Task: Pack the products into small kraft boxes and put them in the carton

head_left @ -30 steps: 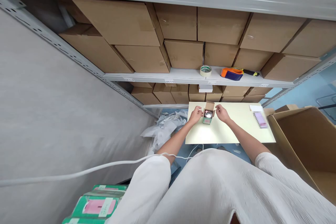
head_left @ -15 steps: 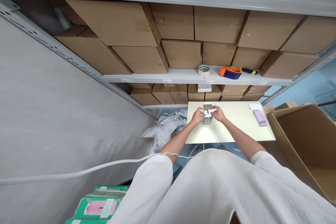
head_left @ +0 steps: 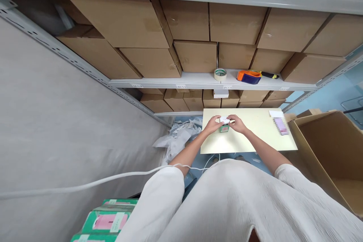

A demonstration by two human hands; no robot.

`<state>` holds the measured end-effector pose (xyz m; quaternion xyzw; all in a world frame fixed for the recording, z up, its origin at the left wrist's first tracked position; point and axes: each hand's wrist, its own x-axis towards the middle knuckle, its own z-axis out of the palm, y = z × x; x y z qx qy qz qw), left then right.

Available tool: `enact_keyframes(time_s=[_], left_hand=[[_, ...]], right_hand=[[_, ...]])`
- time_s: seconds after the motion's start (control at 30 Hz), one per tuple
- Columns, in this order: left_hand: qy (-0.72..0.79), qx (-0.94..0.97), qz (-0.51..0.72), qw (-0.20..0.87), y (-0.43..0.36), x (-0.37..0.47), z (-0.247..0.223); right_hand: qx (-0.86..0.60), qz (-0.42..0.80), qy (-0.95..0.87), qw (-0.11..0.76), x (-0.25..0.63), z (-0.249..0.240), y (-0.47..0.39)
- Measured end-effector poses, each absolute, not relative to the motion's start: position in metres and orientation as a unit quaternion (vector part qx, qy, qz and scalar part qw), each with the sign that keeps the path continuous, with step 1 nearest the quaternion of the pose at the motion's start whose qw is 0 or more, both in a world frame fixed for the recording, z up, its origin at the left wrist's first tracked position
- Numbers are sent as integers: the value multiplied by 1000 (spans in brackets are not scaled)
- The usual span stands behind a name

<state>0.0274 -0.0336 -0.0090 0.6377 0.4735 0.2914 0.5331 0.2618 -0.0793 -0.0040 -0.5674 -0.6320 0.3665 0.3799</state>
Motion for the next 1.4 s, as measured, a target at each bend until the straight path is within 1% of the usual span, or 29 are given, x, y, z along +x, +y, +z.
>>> enact_keyframes(time_s=[0.27,0.43,0.63,0.83,1.0,1.23,1.4], left_hand=[[455,675,291,502,-32,30,-23],[459,676,282,502,-35,33,-19],[474,668,269,506,-39,37,-11],[520,641,240,511,-34,46,-4],[519,636,250,513,-39,47,-3],[505,670,248,484,-55,38,-3],[529,653,267,472,-47,32,-4]], right_hand=[[-575,345,-651,355,260,-4,-85],[-602,362,-616,358,256,-3,-86],[-632,361,-602,329,254,-5,-83],[-646,360,-599,308,251,-2,-79],[-643,363,-601,306,249,-1,-81],[-605,381,-641,280,247,1,-87],[-608,377,-637,288,237,-2,-74]])
